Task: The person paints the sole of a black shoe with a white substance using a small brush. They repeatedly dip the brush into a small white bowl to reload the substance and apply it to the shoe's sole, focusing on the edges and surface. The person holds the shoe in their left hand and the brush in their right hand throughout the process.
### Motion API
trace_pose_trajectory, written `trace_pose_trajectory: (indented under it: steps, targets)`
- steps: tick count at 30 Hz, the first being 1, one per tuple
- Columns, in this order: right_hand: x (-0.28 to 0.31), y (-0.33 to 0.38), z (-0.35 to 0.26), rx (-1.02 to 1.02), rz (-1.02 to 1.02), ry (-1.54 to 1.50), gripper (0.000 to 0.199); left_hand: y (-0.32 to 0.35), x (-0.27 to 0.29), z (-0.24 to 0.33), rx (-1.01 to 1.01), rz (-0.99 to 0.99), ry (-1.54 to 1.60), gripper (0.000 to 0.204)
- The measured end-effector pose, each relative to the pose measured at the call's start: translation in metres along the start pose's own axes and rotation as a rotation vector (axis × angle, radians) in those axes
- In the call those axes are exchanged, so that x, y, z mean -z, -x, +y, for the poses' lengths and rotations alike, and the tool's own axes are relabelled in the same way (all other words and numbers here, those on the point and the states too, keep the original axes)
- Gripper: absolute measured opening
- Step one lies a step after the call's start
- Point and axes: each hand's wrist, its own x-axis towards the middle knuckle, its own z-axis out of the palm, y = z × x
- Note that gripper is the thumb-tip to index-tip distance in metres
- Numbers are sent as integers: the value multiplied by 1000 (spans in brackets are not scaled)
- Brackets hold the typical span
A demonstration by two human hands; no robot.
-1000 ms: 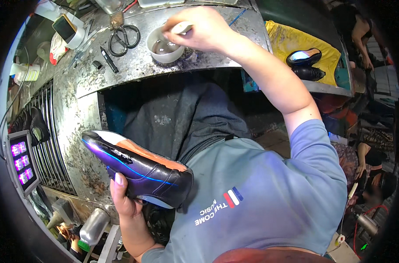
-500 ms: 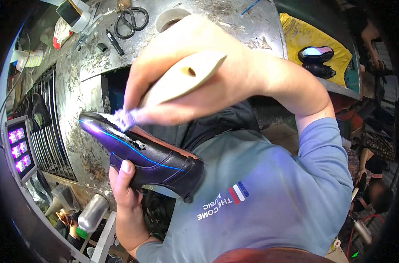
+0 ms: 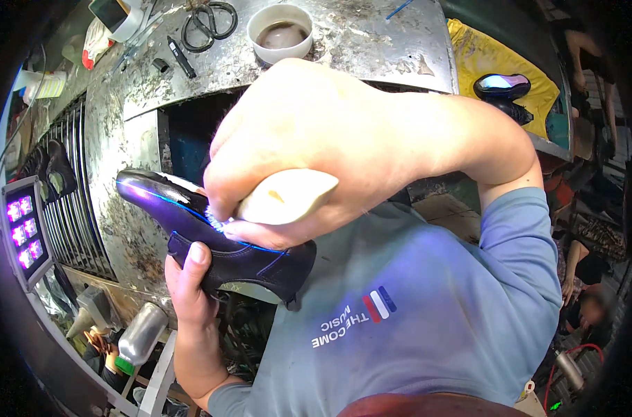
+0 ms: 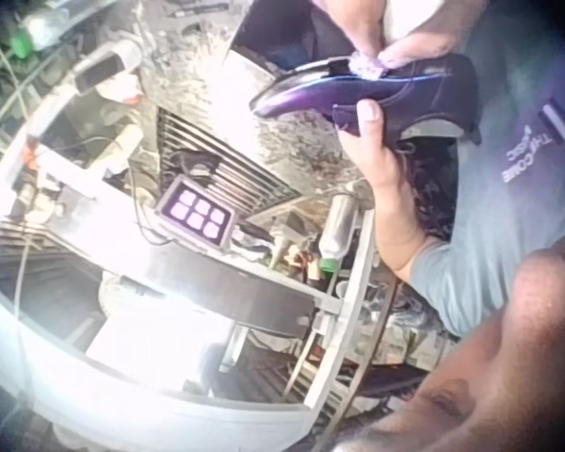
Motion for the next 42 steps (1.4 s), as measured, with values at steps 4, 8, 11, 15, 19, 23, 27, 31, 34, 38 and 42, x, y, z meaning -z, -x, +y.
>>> trace_pose_trajectory:
  steps: [4,8,11,15,19,23,27,31,34,38,42]
  targets:
    - [3,-1,-4,-5,-97,-52,19,-2,1,-2,1,43,29,53]
    - [9,-5,-9,-23,-199,-62,17,-3,7,-8,-9,58,48,50]
    - [9,-7,-8,14,-219,-53,16,-2,12,-12,-13,67,57,48]
    - [11,-7,-9,34,-257,-60,16,-2,15,-15,-12,72,70,48]
    - [14,-5,-12,14,-291,-64,15,-3,19,-21,5,116,94,47]
    - [15,-3,-11,24,-269,-88,15,-4,20,-26,5,153,173,48]
    - [18,-3,-12,16,-313,-62,16,-5,27,-33,36,149,249,49]
    - [21,-1,-13,14,-329,-51,17,-6,32,-38,35,140,295,49]
    - [22,1,-12,13,-317,-69,17,-6,34,-39,23,123,328,49]
    - [24,3,-14,55,-292,-57,22,-9,30,-42,21,88,482,50]
    - [28,4,-18,51,-256,-44,21,-12,31,-50,20,40,621,51]
